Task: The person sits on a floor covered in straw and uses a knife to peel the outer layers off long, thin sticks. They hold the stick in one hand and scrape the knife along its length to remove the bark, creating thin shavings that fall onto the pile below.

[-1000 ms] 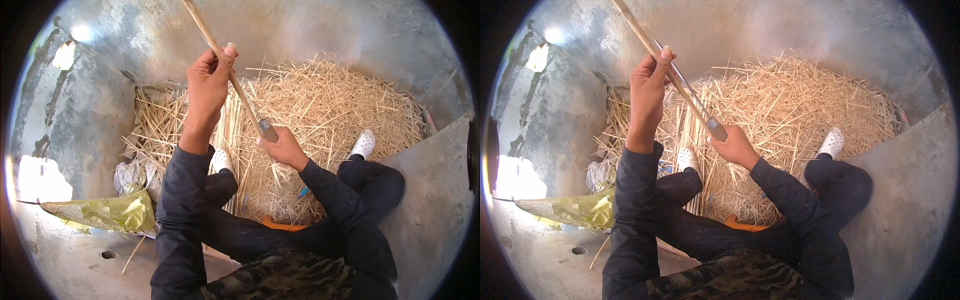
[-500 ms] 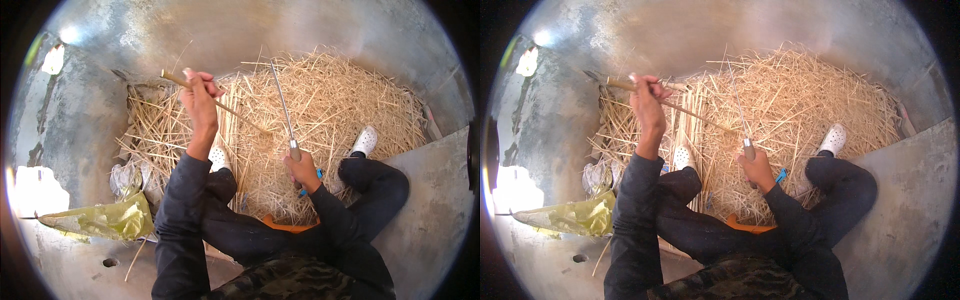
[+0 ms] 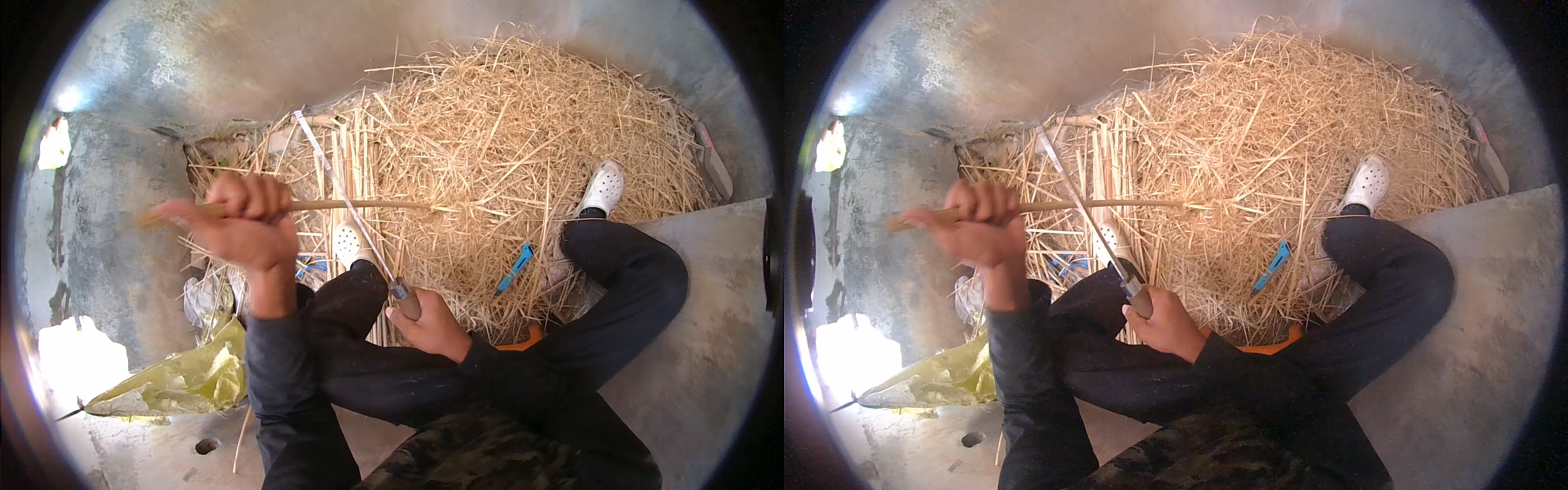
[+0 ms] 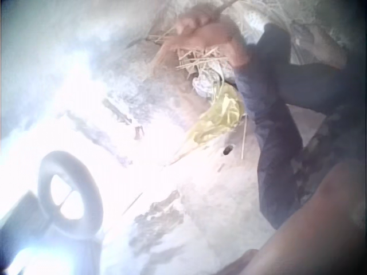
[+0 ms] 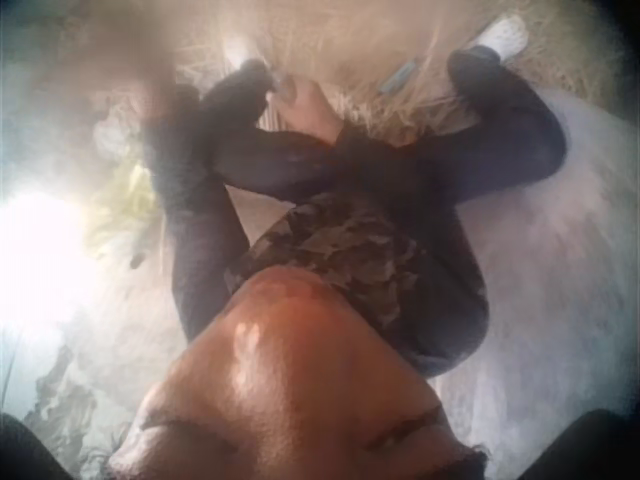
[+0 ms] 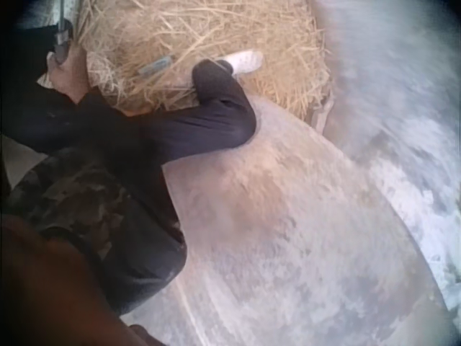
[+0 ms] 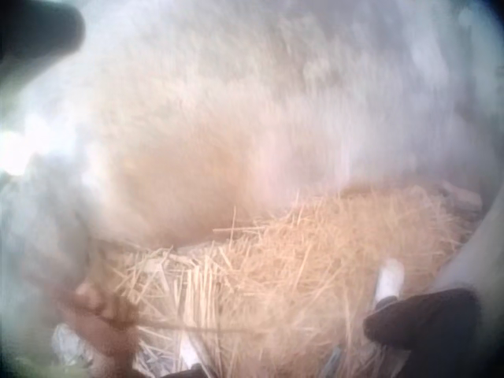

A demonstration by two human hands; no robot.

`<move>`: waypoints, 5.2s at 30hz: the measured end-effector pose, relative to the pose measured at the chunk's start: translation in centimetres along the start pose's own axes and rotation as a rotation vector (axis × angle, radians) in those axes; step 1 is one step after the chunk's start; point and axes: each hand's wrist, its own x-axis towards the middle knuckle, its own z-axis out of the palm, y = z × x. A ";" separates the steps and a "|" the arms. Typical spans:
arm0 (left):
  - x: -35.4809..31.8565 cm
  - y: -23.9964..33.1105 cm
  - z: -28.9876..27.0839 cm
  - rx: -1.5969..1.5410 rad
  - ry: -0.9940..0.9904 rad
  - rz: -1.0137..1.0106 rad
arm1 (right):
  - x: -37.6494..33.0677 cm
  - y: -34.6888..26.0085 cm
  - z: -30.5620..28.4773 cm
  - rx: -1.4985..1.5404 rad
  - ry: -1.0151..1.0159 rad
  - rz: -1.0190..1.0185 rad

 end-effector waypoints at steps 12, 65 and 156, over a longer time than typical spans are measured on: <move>0.8 -5.2 -0.1 -0.062 -0.198 -0.112 | 3.4 7.8 -2.8 0.313 0.003 0.402; 5.5 -3.6 -1.3 -0.057 -0.111 -0.113 | 5.2 22.2 -5.6 0.054 0.193 0.788; 6.0 -6.9 -3.0 -0.095 0.259 0.150 | 6.5 15.5 0.2 0.082 0.145 0.373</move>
